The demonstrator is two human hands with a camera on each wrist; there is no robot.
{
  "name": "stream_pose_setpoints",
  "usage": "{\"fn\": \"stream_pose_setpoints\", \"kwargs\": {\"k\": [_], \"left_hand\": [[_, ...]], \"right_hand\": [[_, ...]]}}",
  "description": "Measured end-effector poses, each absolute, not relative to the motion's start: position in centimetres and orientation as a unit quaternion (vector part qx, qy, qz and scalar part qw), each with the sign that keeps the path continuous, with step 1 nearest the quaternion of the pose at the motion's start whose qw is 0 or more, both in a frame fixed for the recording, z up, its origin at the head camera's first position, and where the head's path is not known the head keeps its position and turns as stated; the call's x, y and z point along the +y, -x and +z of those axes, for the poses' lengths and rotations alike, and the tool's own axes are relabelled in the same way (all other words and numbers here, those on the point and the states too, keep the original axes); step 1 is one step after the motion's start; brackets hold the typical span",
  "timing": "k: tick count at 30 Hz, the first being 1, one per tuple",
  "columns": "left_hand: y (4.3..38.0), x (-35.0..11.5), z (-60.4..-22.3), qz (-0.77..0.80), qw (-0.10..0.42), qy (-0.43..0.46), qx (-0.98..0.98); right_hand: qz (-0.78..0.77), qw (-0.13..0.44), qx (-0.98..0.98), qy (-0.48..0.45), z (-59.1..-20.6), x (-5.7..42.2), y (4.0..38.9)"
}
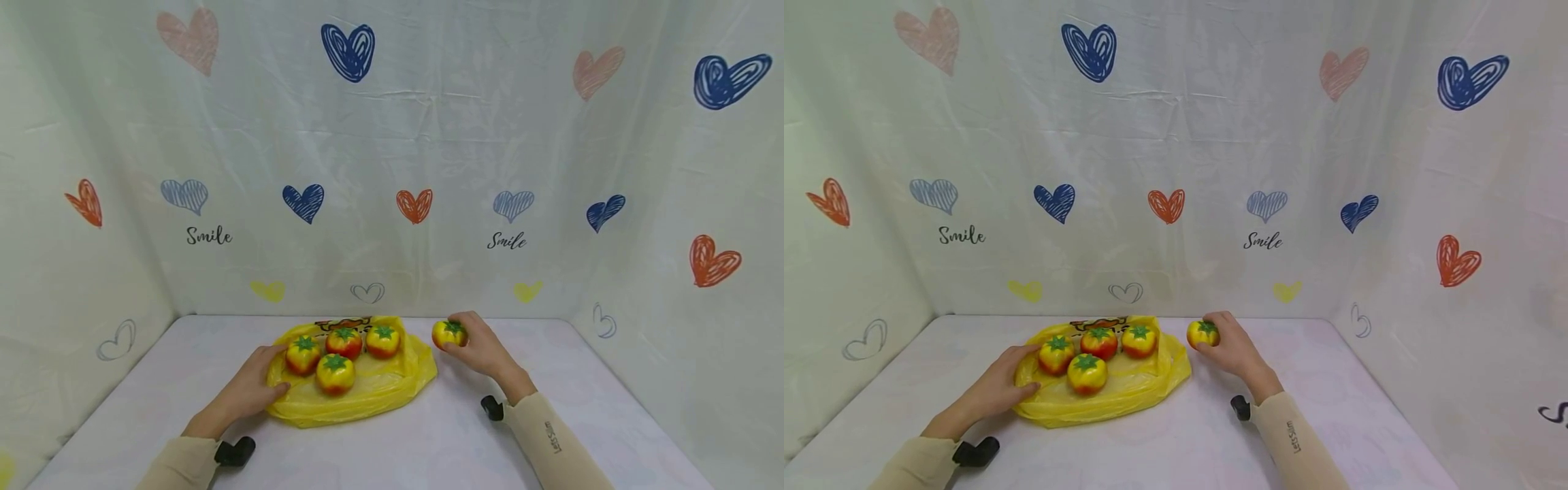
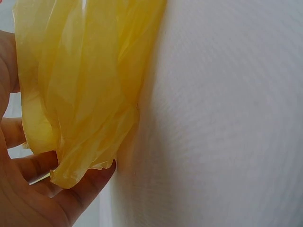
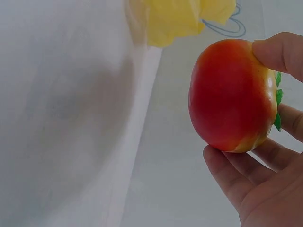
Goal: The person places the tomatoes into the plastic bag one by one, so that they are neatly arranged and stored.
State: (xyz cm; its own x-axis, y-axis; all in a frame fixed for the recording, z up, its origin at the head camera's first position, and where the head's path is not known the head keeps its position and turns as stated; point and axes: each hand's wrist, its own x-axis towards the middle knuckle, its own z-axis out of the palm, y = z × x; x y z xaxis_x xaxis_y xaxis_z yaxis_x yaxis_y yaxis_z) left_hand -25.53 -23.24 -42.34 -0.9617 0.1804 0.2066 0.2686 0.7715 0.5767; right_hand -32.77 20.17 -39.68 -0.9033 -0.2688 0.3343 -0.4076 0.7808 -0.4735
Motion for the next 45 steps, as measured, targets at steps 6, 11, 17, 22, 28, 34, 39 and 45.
{"fn": "stream_pose_setpoints", "kwargs": {"k": [6,11,17,22,28,34,39,45], "left_hand": [[25.7,-23.3,-42.6,-0.315,0.072,0.121,-0.939],[25.7,-23.4,-42.7,-0.311,0.075,0.121,-0.94],[25.8,-23.5,-42.8,-0.315,0.074,0.12,-0.939],[25.9,-23.5,-42.9,-0.315,0.072,0.12,-0.939],[25.9,-23.5,-42.8,-0.314,0.073,0.118,-0.939],[25.7,-23.4,-42.5,-0.314,0.072,0.118,-0.939],[25.6,-23.3,-42.4,-0.314,0.071,0.118,-0.94],[25.6,-23.3,-42.4,-0.313,0.069,0.118,-0.94]], "right_hand": [[0.276,0.149,-0.927,-0.205,-39.2,19.8,32.1],[0.279,0.168,-0.918,-0.224,-38.9,19.3,31.7],[0.285,0.18,-0.911,-0.236,-38.4,18.7,31.2],[0.289,0.182,-0.908,-0.243,-38.1,18.3,30.9],[0.291,0.191,-0.902,-0.257,-38.1,17.6,30.6],[0.293,0.18,-0.901,-0.262,-38.2,16.9,30.3],[0.291,0.181,-0.899,-0.271,-38.3,16.3,30.1],[0.293,0.178,-0.896,-0.28,-38.4,15.6,29.7]]}}
